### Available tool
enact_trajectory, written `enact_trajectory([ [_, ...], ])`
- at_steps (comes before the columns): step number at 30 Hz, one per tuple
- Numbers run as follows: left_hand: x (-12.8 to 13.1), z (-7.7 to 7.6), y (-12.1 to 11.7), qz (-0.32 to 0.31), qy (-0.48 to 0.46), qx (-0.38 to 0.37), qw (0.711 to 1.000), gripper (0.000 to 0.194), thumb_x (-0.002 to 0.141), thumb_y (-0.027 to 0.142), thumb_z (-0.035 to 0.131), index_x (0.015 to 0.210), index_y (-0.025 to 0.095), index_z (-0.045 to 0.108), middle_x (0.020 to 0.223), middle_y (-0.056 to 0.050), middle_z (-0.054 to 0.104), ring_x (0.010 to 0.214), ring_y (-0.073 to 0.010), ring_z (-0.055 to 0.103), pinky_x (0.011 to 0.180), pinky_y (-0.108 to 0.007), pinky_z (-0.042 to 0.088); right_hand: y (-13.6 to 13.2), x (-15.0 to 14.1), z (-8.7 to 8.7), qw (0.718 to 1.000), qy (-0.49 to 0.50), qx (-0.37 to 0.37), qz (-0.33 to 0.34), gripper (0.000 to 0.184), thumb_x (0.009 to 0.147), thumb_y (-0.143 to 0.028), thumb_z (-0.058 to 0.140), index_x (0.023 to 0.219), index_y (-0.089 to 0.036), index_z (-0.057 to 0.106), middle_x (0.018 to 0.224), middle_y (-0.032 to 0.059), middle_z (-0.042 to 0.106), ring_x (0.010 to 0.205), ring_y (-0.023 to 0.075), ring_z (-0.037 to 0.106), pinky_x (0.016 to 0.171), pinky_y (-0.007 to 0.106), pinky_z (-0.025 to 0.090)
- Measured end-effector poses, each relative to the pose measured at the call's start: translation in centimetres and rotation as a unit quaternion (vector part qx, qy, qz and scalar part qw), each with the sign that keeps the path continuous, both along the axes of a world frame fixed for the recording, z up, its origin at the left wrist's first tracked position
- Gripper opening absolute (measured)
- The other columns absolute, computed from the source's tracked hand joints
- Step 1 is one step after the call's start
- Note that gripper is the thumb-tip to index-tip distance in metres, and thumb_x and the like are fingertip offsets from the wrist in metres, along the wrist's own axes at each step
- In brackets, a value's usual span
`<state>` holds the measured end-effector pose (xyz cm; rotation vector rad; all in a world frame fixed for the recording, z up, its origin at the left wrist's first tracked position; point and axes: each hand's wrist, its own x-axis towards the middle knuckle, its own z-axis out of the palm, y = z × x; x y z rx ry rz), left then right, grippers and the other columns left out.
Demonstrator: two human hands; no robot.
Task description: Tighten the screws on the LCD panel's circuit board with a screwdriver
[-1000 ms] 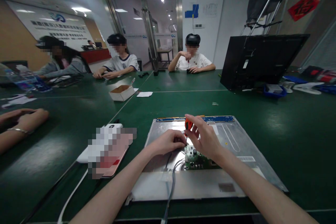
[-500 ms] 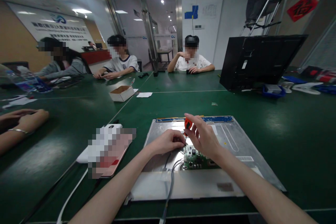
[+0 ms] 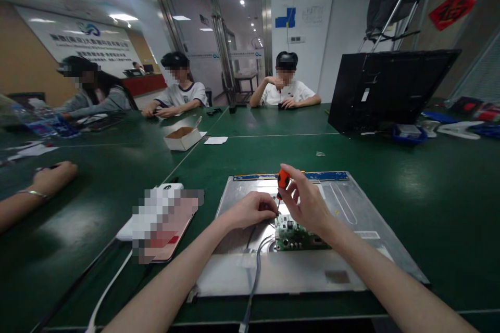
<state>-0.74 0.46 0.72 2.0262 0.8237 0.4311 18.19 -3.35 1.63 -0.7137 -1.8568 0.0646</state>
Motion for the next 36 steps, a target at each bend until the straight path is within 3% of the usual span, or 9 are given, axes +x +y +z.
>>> enact_trajectory([
  [6,0.02,0.22,-0.08,0.004,0.013,0.022,1.0,0.011,0.078,0.007,0.065,0.079,0.014,0.073,0.075,-0.001,0.07,0.069,-0.0142,0.061,0.071,-0.026,0.048,0.26,0.19,0.06,1.0,-0.013,0.011,-0.018,0.046,0.096,-0.024,0.056,0.138,-0.029,0.037,0.092,0.0006,0.056,0.056,0.0091,0.049,0.046,0.02,0.046],
  [10,0.04,0.32,-0.13,0.006,0.016,0.022,1.0,0.011,0.079,0.007,0.065,0.079,0.015,0.073,0.075,-0.001,0.07,0.071,-0.0148,0.062,0.072,-0.026,0.049,0.09,0.35,0.04,1.0,-0.014,-0.007,-0.004,0.049,0.098,-0.021,0.049,0.143,-0.027,0.033,0.098,0.0039,0.059,0.058,0.0095,0.054,0.046,0.021,0.045],
  [14,0.11,0.46,-0.15,0.006,0.014,0.012,1.0,0.012,0.078,0.006,0.065,0.079,0.014,0.073,0.077,-0.001,0.07,0.072,-0.015,0.062,0.072,-0.025,0.049,-0.03,0.31,-0.03,1.0,-0.011,-0.007,-0.004,0.05,0.098,-0.016,0.044,0.146,-0.024,0.032,0.087,0.002,0.061,0.054,0.0102,0.053,0.046,0.022,0.044],
  [23,0.02,0.21,-0.1,0.004,0.011,0.026,1.0,0.013,0.078,0.005,0.064,0.078,0.015,0.073,0.075,0.0,0.069,0.071,-0.0142,0.061,0.072,-0.025,0.048,0.17,0.34,0.1,1.0,-0.009,0.007,-0.016,0.044,0.098,-0.022,0.052,0.138,-0.028,0.036,0.09,-0.0008,0.057,0.052,0.007,0.051,0.044,0.018,0.042],
  [31,-0.01,-0.02,0.02,-0.002,0.008,0.037,0.999,0.013,0.078,0.005,0.064,0.078,0.015,0.072,0.076,-0.001,0.07,0.072,-0.0146,0.062,0.073,-0.026,0.048,-0.22,0.08,0.34,0.999,-0.015,0.005,-0.038,0.045,0.097,-0.019,0.05,0.14,-0.03,0.042,0.113,0.0077,0.053,0.063,0.0102,0.058,0.047,0.023,0.051],
  [36,-0.07,-0.21,0.07,-0.009,-0.001,0.026,1.0,0.012,0.079,0.006,0.063,0.08,0.014,0.072,0.077,-0.001,0.071,0.073,-0.015,0.062,0.072,-0.025,0.048,-0.37,0.08,0.49,1.0,-0.02,-0.003,-0.014,0.051,0.097,-0.014,0.043,0.146,-0.027,0.035,0.119,0.0116,0.057,0.069,0.0133,0.06,0.052,0.025,0.053],
])
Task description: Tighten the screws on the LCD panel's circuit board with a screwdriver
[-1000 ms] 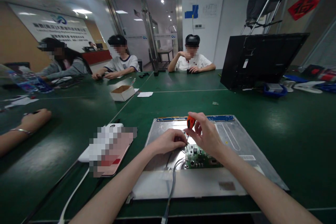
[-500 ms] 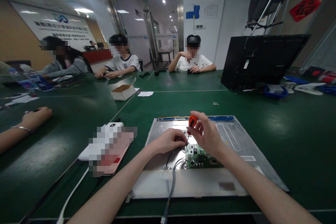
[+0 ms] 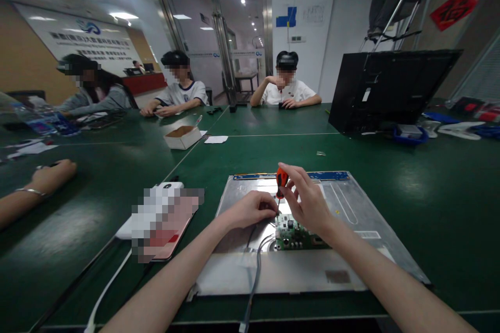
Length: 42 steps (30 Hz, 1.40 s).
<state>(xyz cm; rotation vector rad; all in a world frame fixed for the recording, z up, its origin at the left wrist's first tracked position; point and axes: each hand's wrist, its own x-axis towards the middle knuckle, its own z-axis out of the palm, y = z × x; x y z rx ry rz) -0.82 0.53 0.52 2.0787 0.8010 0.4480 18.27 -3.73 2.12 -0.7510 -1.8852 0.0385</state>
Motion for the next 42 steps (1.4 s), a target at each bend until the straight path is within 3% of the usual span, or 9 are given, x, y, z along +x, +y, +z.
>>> enact_trajectory([
  [8,0.0,0.1,-0.1,0.009,0.009,0.006,1.0,0.011,0.079,0.009,0.063,0.079,0.015,0.072,0.077,-0.001,0.07,0.072,-0.0143,0.062,0.069,-0.024,0.048,0.3,0.0,-0.6,0.999,0.041,-0.002,-0.023,0.04,0.095,-0.024,0.055,0.131,-0.026,0.038,0.093,0.0023,0.063,0.061,0.0114,0.059,0.046,0.02,0.046],
  [16,0.1,0.4,-0.2,0.008,0.005,0.012,1.0,0.011,0.077,0.007,0.063,0.076,0.015,0.071,0.072,0.0,0.068,0.069,-0.0137,0.059,0.069,-0.025,0.048,-0.1,0.1,0.4,0.999,0.025,0.027,-0.021,0.034,0.095,-0.018,0.054,0.128,-0.029,0.049,0.11,0.0057,0.054,0.065,0.0096,0.057,0.048,0.022,0.051],
  [23,0.1,0.0,-0.1,0.009,0.003,-0.007,1.0,0.011,0.079,0.007,0.064,0.079,0.015,0.072,0.077,-0.001,0.07,0.073,-0.0148,0.061,0.072,-0.026,0.048,-0.3,0.2,0.3,1.0,0.013,0.016,0.006,0.041,0.097,-0.014,0.048,0.136,-0.027,0.045,0.118,0.0091,0.06,0.068,0.0106,0.062,0.05,0.022,0.053],
  [28,0.1,0.0,0.0,0.013,0.012,-0.002,1.0,0.011,0.079,0.007,0.065,0.079,0.014,0.072,0.077,-0.001,0.07,0.072,-0.0145,0.061,0.07,-0.025,0.047,0.1,0.1,-0.6,0.999,0.049,0.016,-0.006,0.037,0.093,-0.024,0.06,0.125,-0.024,0.042,0.094,0.0033,0.065,0.062,0.0119,0.062,0.047,0.021,0.049],
  [36,0.1,0.3,-0.1,0.013,0.017,0.004,1.0,0.011,0.079,0.007,0.064,0.078,0.015,0.071,0.074,0.0,0.069,0.068,-0.0132,0.059,0.067,-0.023,0.047,0.2,-0.1,-0.9,0.998,0.069,0.006,0.012,0.041,0.094,-0.022,0.058,0.127,-0.027,0.034,0.097,0.0032,0.064,0.065,0.0124,0.063,0.046,0.02,0.047],
  [42,0.0,0.0,0.0,0.004,0.014,0.007,1.0,0.01,0.081,0.009,0.064,0.082,0.015,0.072,0.076,0.0,0.069,0.071,-0.0138,0.06,0.069,-0.024,0.048,0.0,0.2,-0.2,1.0,0.013,0.005,0.005,0.042,0.097,-0.018,0.049,0.137,-0.029,0.041,0.116,0.0086,0.058,0.066,0.0109,0.061,0.05,0.024,0.051],
])
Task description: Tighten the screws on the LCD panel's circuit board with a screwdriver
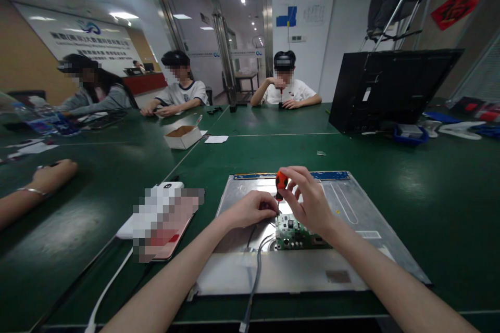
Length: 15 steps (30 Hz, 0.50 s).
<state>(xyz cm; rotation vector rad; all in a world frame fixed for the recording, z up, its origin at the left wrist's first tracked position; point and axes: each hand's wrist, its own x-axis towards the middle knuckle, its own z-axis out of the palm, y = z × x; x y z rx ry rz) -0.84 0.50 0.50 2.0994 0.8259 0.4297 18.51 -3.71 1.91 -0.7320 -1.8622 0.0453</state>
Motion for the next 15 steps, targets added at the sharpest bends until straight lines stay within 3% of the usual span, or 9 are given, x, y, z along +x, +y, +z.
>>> enact_trajectory([
  [5,0.05,-0.05,0.04,-0.001,-0.004,-0.003,1.0,0.009,0.08,0.01,0.064,0.081,0.015,0.071,0.075,0.0,0.069,0.071,-0.0143,0.061,0.068,-0.024,0.048,0.03,0.01,-0.1,1.0,-0.015,0.002,-0.004,0.043,0.099,-0.018,0.044,0.14,-0.028,0.038,0.109,0.0077,0.062,0.066,0.0121,0.061,0.051,0.024,0.052],
  [11,0.04,0.35,-0.09,0.003,0.015,0.02,1.0,0.011,0.08,0.011,0.063,0.081,0.016,0.073,0.079,-0.001,0.071,0.073,-0.0147,0.062,0.071,-0.025,0.048,0.4,-0.12,-0.62,0.999,0.028,0.007,-0.032,0.045,0.093,-0.028,0.061,0.129,-0.027,0.034,0.076,-0.0063,0.056,0.05,0.0091,0.054,0.043,0.018,0.042],
  [15,0.06,0.41,-0.15,0.001,0.013,0.012,1.0,0.01,0.08,0.012,0.063,0.081,0.015,0.073,0.077,-0.001,0.07,0.069,-0.0139,0.06,0.068,-0.025,0.048,0.29,-0.22,-0.42,0.999,0.03,0.01,-0.022,0.038,0.095,-0.026,0.057,0.127,-0.028,0.037,0.086,-0.0024,0.058,0.057,0.0094,0.056,0.045,0.018,0.043],
])
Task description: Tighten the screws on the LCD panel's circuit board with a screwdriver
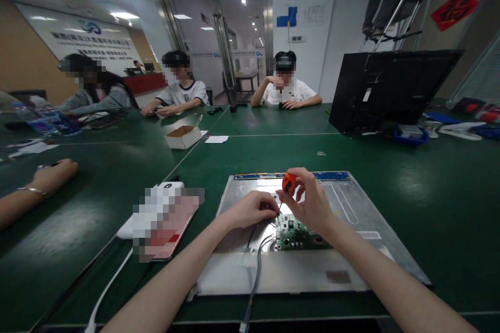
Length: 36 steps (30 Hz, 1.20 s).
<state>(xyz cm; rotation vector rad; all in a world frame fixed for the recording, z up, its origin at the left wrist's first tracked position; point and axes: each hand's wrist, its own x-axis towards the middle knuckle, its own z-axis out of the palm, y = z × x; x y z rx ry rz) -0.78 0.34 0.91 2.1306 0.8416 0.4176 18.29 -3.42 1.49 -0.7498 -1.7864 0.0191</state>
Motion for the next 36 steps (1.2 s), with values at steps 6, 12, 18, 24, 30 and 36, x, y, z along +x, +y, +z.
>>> enact_trajectory([
  [6,0.02,-0.2,0.06,0.002,-0.016,-0.009,1.0,0.01,0.079,0.01,0.064,0.08,0.015,0.072,0.077,-0.001,0.071,0.071,-0.0147,0.061,0.071,-0.026,0.048,-0.33,0.14,0.41,0.999,-0.037,-0.014,0.003,0.042,0.098,-0.019,0.048,0.137,-0.03,0.041,0.105,0.0056,0.057,0.064,0.0109,0.058,0.049,0.023,0.05],
  [12,0.09,0.07,-0.06,0.001,-0.019,-0.023,1.0,0.01,0.079,0.009,0.064,0.078,0.015,0.072,0.075,-0.001,0.069,0.071,-0.0146,0.061,0.07,-0.025,0.048,-0.29,0.21,0.48,0.999,-0.044,-0.016,0.008,0.044,0.098,-0.017,0.044,0.14,-0.029,0.038,0.105,0.0067,0.06,0.065,0.0124,0.059,0.05,0.024,0.05],
  [18,0.16,0.35,-0.19,0.02,-0.006,-0.038,0.999,0.009,0.078,0.009,0.065,0.08,0.015,0.072,0.076,-0.001,0.07,0.07,-0.0147,0.061,0.068,-0.024,0.047,-0.03,-0.04,0.15,0.999,0.012,-0.014,-0.032,0.042,0.093,-0.029,0.059,0.127,-0.027,0.035,0.076,-0.0045,0.058,0.055,0.0116,0.059,0.044,0.019,0.044],
  [24,0.23,0.23,-0.21,0.023,-0.016,-0.051,0.998,0.01,0.078,0.009,0.064,0.08,0.014,0.072,0.071,0.0,0.067,0.064,-0.0127,0.058,0.064,-0.023,0.046,0.1,-0.22,-0.29,0.999,0.031,-0.032,-0.02,0.039,0.095,-0.027,0.053,0.127,-0.026,0.031,0.086,0.0008,0.062,0.063,0.0134,0.064,0.046,0.019,0.045],
  [30,0.14,0.14,-0.18,0.017,-0.016,-0.042,0.999,0.009,0.078,0.009,0.064,0.078,0.015,0.071,0.073,0.0,0.068,0.068,-0.0137,0.06,0.068,-0.024,0.047,-0.06,-0.05,0.01,1.0,0.003,-0.015,-0.001,0.039,0.097,-0.023,0.052,0.132,-0.027,0.035,0.095,0.0031,0.061,0.064,0.0126,0.062,0.047,0.021,0.047],
  [36,0.09,-0.2,0.03,0.003,-0.029,-0.035,0.999,0.011,0.078,0.007,0.065,0.077,0.015,0.071,0.074,0.001,0.069,0.07,-0.0138,0.06,0.072,-0.025,0.048,-0.34,0.03,0.62,0.999,-0.039,-0.023,-0.002,0.041,0.1,-0.019,0.044,0.14,-0.028,0.039,0.113,0.0094,0.058,0.068,0.0137,0.061,0.05,0.025,0.052],
])
